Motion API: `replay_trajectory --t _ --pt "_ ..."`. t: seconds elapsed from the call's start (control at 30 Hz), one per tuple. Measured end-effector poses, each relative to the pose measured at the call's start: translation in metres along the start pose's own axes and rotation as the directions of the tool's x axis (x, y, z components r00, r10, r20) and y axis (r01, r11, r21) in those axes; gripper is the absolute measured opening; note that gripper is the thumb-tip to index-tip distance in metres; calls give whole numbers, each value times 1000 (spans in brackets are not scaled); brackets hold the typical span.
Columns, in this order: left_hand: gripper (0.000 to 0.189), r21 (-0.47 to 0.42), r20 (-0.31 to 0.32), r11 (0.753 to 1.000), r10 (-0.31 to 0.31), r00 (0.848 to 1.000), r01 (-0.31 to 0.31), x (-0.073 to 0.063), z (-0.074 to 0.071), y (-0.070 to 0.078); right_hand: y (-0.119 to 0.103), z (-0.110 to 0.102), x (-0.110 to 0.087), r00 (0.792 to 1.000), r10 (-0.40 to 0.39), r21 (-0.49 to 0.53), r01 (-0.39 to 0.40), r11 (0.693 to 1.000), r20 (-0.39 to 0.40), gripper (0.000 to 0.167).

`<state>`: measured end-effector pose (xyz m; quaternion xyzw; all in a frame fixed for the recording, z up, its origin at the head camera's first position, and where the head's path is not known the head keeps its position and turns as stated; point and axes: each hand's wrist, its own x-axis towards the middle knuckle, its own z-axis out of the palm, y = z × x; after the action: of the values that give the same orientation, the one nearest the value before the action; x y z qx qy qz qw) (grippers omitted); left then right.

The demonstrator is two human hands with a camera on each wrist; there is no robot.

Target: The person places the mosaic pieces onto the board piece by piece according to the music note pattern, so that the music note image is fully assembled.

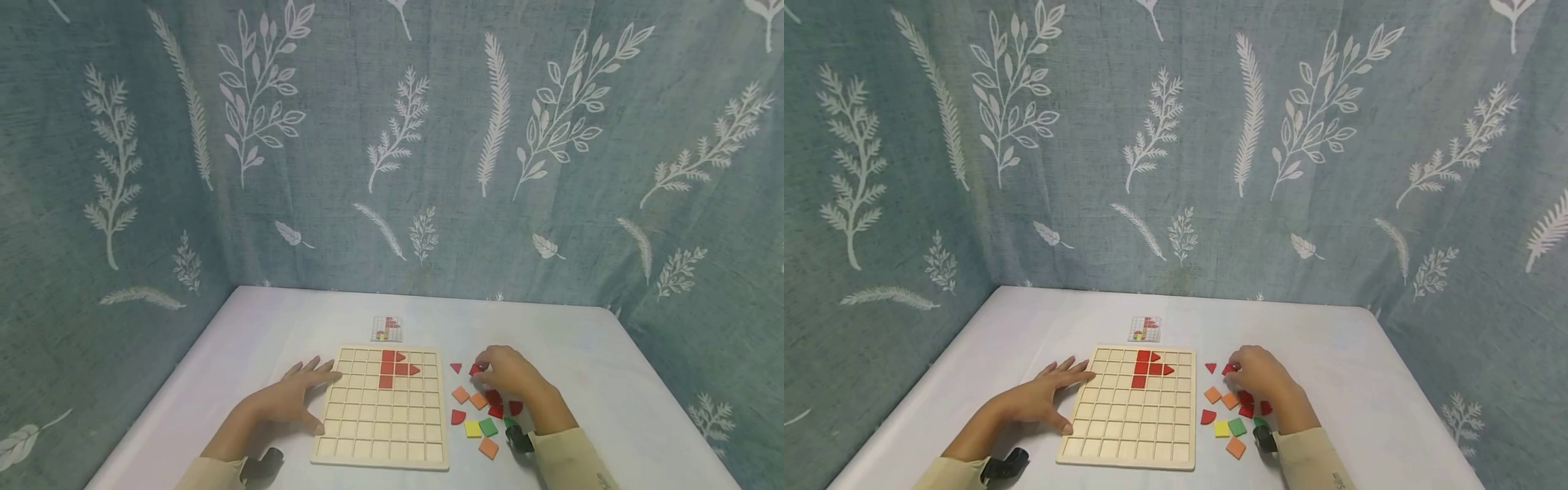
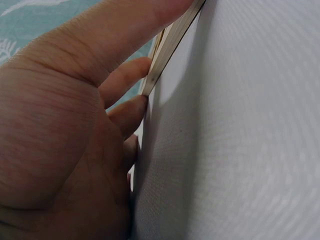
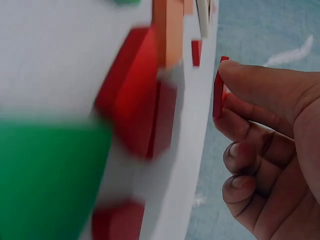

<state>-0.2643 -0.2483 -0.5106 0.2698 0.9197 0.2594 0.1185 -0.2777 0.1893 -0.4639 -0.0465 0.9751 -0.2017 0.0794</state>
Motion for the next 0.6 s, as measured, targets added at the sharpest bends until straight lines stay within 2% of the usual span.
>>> replay_trajectory --t 0.13,0.3,0.43,0.6 --pt "106 -6 -2 1000 0 1000 0 0 0 -1 -12 4 3 994 -107 -24 107 994 -27 29" --pt "106 -7 -4 1000 8 1000 -8 0 1 -1 -25 8 7 968 -247 -52 245 968 -43 22" --pt "106 -2 -3 1000 17 1000 -17 0 2 -3 -37 13 9 959 -283 -38 283 958 -12 20" --pt "106 5 -6 1000 20 1000 -20 0 2 -4 -53 21 11 966 -255 26 254 967 51 27"
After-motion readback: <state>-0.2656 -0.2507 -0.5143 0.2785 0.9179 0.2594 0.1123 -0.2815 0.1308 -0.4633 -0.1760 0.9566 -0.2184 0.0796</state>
